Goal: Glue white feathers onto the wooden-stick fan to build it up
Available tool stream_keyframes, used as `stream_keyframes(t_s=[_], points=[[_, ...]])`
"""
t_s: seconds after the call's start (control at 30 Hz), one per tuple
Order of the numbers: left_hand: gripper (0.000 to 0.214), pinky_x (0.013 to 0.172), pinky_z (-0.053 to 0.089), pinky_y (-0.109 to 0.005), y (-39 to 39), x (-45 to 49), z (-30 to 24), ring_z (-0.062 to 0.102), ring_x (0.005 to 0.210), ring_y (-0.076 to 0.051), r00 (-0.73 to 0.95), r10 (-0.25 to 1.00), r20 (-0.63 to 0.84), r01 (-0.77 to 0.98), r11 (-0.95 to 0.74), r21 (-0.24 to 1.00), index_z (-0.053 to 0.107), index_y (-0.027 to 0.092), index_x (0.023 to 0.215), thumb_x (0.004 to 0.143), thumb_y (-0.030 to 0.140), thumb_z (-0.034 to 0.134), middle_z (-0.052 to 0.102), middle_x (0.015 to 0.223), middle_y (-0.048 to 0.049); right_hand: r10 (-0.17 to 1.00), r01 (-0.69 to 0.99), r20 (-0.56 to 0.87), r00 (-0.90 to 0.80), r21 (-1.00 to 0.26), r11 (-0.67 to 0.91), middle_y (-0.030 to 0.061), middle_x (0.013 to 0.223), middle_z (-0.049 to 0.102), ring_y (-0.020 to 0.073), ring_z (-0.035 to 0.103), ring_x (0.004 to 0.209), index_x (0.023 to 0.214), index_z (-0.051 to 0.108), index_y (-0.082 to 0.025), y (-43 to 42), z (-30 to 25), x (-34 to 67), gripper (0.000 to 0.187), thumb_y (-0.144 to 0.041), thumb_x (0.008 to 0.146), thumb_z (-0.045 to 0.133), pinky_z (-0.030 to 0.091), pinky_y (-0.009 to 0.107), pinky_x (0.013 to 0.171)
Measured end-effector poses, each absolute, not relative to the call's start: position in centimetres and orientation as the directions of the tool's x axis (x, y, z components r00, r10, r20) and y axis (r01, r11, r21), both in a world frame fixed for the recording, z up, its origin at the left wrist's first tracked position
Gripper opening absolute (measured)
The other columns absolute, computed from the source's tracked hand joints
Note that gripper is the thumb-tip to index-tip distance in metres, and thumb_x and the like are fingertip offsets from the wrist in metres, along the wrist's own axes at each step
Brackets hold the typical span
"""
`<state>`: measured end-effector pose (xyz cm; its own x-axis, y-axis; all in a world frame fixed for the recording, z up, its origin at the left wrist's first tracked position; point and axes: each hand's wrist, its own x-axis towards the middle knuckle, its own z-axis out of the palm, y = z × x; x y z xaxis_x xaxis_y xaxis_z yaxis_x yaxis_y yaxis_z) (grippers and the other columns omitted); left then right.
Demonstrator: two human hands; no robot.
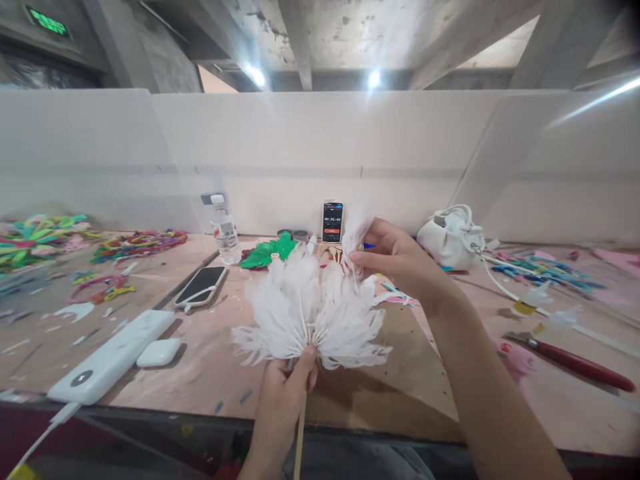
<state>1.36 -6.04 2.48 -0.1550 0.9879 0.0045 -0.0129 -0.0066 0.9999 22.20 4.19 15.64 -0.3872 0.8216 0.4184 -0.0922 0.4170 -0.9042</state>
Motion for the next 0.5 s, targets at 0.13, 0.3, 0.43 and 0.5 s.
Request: stream_keyframes(t_s=[0.13, 0.3, 0.43, 0.5], points=[[0.052, 0.054, 0.034, -0.027, -6.0, 1.5, 2.6, 0.048, 0.05, -0.014, -0.065, 0.997, -0.043, 0.058, 0.046, 0.997, 0.056, 0.021, 0.055, 0.077, 0.065, 0.072, 0.053, 0.049, 0.0009, 0.813, -0.058, 0.415, -0.409, -0.901, 0.43, 0.0011, 0.097, 0.074, 0.0143, 0.07, 0.071, 0.102, 0.069, -0.022, 2.8, 15.9, 20.9, 0.023, -0.031, 0.084, 0.081, 0.06, 0.026, 0.06], [0.045, 0.047, 0.029, -0.024, -5.9, 1.4, 2.1, 0.037, 0.041, -0.01, 0.091, 0.992, -0.084, 0.014, 0.083, 0.996, 0.063, 0.02, 0.066, 0.076, 0.061, 0.077, 0.055, 0.048, 0.0032, 0.721, -0.044, 0.378, -0.58, -0.899, 0.436, 0.0003, 0.09, 0.074, 0.0167, 0.073, 0.082, 0.095, 0.068, -0.022, 2.2, 15.2, 19.0, 0.018, -0.024, 0.082, 0.08, 0.058, 0.024, 0.065], [0.046, 0.047, 0.028, -0.023, -5.9, 1.3, 2.2, 0.033, 0.041, -0.008, 0.135, 0.988, -0.07, -0.012, 0.072, 0.997, 0.06, 0.02, 0.059, 0.074, 0.059, 0.08, 0.052, 0.047, 0.0046, 0.704, 0.088, 0.309, -0.639, -0.88, 0.466, 0.0008, 0.088, 0.074, 0.0196, 0.074, 0.083, 0.089, 0.067, -0.022, 2.2, 14.3, 17.8, 0.008, -0.018, 0.084, 0.073, 0.059, 0.029, 0.068], [0.047, 0.048, 0.029, -0.024, -6.0, 1.3, 2.4, 0.035, 0.043, -0.009, 0.133, 0.99, -0.054, 0.019, 0.052, 0.998, 0.058, 0.02, 0.054, 0.075, 0.057, 0.079, 0.05, 0.046, 0.0039, 0.69, 0.116, 0.296, -0.66, -0.868, 0.484, -0.0001, 0.086, 0.074, 0.0191, 0.073, 0.081, 0.087, 0.068, -0.022, 2.2, 14.0, 17.4, 0.009, -0.015, 0.084, 0.071, 0.06, 0.03, 0.071]])
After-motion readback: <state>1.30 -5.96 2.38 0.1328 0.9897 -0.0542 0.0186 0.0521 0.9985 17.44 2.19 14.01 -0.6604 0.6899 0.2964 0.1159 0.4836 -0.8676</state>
